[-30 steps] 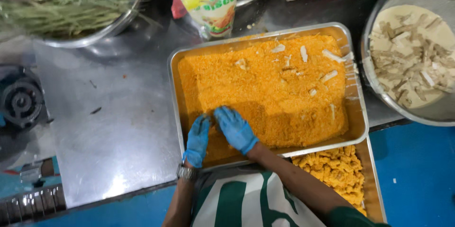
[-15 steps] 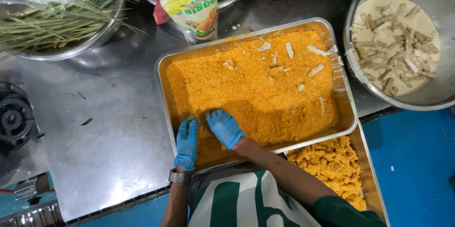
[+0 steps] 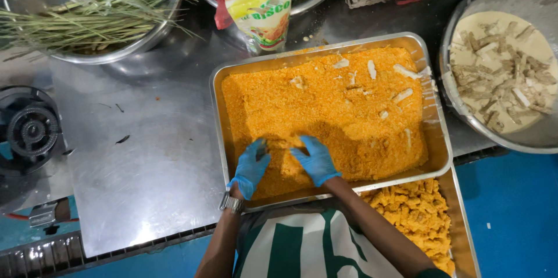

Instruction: The person takes white food strips and presses and rolls them in a tray of orange breadcrumbs by hand, coating each piece, then places the coated pieces into a lower tray with other finished pieces. Another worker beside them dips strips in a bowl of batter before they reach the breadcrumb tray.

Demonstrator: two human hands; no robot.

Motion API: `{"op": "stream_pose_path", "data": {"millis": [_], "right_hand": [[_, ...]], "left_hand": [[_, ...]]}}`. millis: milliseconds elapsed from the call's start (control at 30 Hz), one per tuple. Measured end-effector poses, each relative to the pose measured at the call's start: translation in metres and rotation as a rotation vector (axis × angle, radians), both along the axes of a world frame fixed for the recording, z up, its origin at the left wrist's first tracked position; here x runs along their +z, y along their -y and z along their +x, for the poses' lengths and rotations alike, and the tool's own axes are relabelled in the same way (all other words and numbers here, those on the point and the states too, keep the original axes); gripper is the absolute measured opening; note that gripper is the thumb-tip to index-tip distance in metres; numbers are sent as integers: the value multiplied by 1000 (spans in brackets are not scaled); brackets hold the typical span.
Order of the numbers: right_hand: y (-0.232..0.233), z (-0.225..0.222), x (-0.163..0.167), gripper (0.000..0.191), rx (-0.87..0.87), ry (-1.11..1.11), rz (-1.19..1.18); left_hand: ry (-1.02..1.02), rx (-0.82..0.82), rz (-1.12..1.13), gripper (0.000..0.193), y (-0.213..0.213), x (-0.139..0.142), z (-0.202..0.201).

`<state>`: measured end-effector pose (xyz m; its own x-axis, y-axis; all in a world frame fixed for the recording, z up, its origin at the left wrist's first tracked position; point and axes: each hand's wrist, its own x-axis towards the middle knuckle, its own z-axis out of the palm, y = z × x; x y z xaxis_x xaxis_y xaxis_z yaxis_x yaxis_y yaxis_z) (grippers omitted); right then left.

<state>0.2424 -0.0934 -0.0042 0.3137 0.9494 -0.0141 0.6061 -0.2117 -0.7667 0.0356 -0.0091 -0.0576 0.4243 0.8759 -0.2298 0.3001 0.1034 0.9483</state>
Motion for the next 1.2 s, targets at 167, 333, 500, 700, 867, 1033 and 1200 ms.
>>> {"op": "stream_pose_path", "data": {"millis": [167, 333, 500, 700, 867, 1033, 1200], "right_hand": [[-16, -20, 31, 36, 185, 324, 169], [-27, -29, 38, 51, 270, 533, -23], [-19, 3, 15, 37, -57, -569, -278], [-8, 26, 4, 49, -92, -1774, -275], [2, 9, 31, 59, -277, -1435, -352], [25, 16, 78, 54, -418, -1084, -47], [124, 57, 92, 48, -376, -1358, 90]], "left_hand": [[-42, 27, -85, 51, -7, 10, 5], [31, 50, -1, 41, -4, 3, 1], [204, 173, -65, 42, 11, 1, -21], [-251, -48, 390, 41, 21, 40, -31], [-259, -46, -15, 42, 16, 65, -13], [-359, -260, 383, 39, 19, 60, -4], [-613, -364, 912, 62, 24, 37, -18]]}}
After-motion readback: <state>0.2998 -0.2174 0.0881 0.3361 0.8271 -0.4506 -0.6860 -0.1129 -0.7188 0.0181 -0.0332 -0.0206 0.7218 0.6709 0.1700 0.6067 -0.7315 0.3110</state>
